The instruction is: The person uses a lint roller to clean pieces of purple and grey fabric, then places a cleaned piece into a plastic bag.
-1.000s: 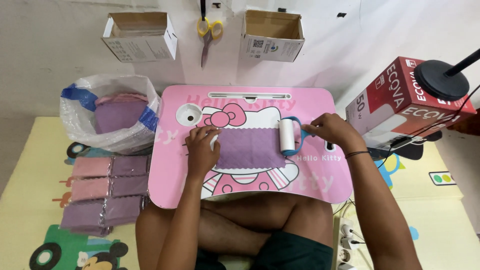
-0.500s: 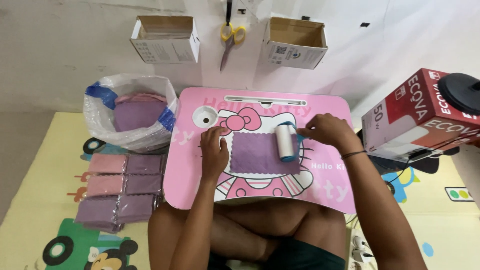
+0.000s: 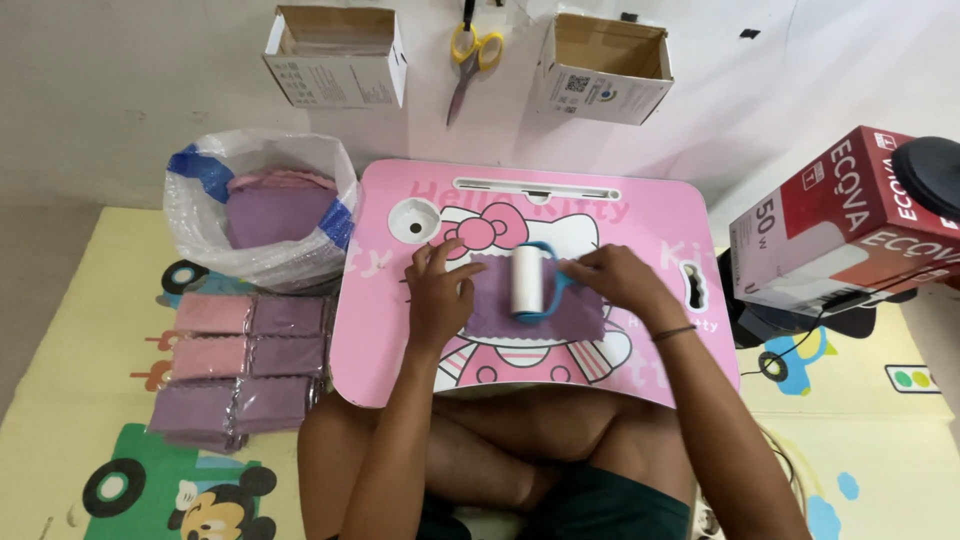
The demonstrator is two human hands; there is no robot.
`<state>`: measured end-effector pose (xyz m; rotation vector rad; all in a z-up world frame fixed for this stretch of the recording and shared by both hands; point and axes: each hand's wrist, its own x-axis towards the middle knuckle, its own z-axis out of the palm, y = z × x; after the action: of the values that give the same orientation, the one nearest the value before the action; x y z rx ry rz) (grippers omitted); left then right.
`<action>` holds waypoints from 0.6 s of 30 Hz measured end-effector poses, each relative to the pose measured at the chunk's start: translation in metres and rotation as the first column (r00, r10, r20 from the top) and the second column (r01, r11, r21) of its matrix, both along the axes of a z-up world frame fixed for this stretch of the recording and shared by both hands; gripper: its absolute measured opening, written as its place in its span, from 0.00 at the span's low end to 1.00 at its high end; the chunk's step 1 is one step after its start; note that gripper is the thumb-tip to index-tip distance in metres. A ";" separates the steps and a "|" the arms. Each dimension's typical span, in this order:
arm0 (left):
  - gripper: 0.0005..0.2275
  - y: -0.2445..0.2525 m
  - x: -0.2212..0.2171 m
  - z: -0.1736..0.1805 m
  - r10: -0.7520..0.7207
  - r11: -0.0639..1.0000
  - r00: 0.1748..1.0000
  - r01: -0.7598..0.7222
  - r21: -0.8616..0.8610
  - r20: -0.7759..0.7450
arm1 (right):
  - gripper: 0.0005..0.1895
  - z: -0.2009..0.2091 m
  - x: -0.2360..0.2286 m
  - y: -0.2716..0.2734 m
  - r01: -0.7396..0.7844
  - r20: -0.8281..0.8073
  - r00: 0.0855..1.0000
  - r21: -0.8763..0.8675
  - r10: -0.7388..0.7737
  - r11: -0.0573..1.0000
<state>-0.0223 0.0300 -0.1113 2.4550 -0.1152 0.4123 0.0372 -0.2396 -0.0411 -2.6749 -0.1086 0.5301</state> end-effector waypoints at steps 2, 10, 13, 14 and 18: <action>0.14 0.001 0.001 -0.004 -0.002 1.000 1.000 0.002 -0.004 0.001 | 0.23 -0.007 0.001 -0.045 0.031 0.002 1.000 -0.030 -0.031 0.999; 0.13 0.001 0.003 -0.013 -0.004 0.999 1.000 0.004 -0.035 -0.001 | 0.22 0.065 -0.023 -0.072 0.039 0.034 0.999 -0.136 -0.034 0.990; 0.13 0.003 0.005 -0.016 0.008 0.999 1.000 -0.008 -0.040 0.015 | 0.22 0.068 -0.013 -0.038 -0.073 0.055 0.993 -0.368 0.100 0.927; 0.14 0.004 0.005 -0.019 0.008 0.998 1.000 -0.007 -0.070 0.016 | 0.23 0.059 -0.007 -0.029 -0.121 0.059 0.986 -0.403 0.158 0.907; 0.18 0.007 0.008 -0.018 0.006 0.981 1.000 -0.003 -0.195 0.017 | 0.23 0.041 -0.012 0.029 -0.214 0.054 0.968 -0.343 0.246 0.915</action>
<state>-0.0147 0.0370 -0.1294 2.2593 -0.0725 0.4261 0.0255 -0.2107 -0.0004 -3.0433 -0.4003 0.5311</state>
